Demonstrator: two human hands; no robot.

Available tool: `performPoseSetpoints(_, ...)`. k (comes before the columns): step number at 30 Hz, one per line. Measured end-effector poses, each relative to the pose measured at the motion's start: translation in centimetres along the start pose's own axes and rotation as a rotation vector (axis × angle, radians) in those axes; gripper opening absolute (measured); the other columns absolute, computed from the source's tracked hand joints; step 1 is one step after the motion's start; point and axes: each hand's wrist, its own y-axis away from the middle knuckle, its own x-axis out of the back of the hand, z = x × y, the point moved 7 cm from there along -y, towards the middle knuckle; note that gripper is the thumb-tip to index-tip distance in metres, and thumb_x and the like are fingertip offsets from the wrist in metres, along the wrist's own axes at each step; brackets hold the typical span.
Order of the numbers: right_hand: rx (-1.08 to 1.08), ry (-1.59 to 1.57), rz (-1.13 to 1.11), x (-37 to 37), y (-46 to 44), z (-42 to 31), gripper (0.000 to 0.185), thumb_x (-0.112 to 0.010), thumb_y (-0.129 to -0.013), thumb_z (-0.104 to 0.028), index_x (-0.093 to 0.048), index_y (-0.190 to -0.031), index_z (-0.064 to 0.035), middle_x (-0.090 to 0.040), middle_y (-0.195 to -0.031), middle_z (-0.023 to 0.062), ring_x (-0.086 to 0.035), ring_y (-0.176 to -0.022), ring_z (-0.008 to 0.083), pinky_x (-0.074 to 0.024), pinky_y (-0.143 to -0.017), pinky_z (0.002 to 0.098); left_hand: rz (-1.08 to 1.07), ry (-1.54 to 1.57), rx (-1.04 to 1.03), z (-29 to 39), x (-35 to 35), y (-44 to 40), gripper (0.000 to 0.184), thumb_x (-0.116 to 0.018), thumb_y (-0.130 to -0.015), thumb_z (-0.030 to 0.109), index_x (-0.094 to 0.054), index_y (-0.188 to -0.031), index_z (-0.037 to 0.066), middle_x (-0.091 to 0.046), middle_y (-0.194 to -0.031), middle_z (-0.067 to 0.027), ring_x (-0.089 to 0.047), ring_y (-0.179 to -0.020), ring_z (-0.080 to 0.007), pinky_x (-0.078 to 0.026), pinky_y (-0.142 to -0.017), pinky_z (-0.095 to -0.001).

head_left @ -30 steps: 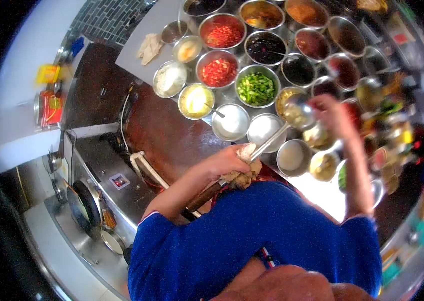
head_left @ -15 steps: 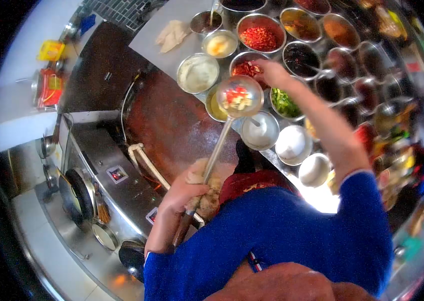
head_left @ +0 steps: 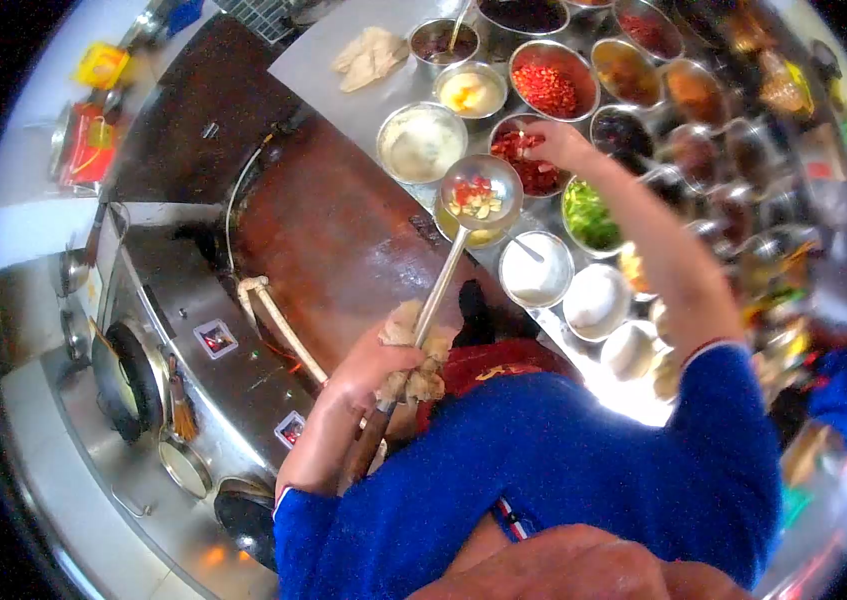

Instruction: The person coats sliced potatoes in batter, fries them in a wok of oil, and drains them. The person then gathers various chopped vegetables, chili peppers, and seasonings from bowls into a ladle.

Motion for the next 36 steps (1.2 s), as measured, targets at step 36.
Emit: performPoseSetpoints(36,0.332,-0.108,-0.163,-11.6,23.2,-7.3,0.016,-0.061,-0.087,-0.013,-0.065,-0.1,-0.0046,-0.063,-0.094,0.0072,-0.058,-0.09,0.0137,-0.0484,-0.077,0.0292,0.029,0.673,-0.451,-3.1,-0.8,4.8,0.034,-0.063,-0.077,0.005,-0.05,-0.109,0.002,-0.056,-0.079,-0.0114,-0.056,-0.062,-0.0202,-0.048,-0.053,-0.0342)
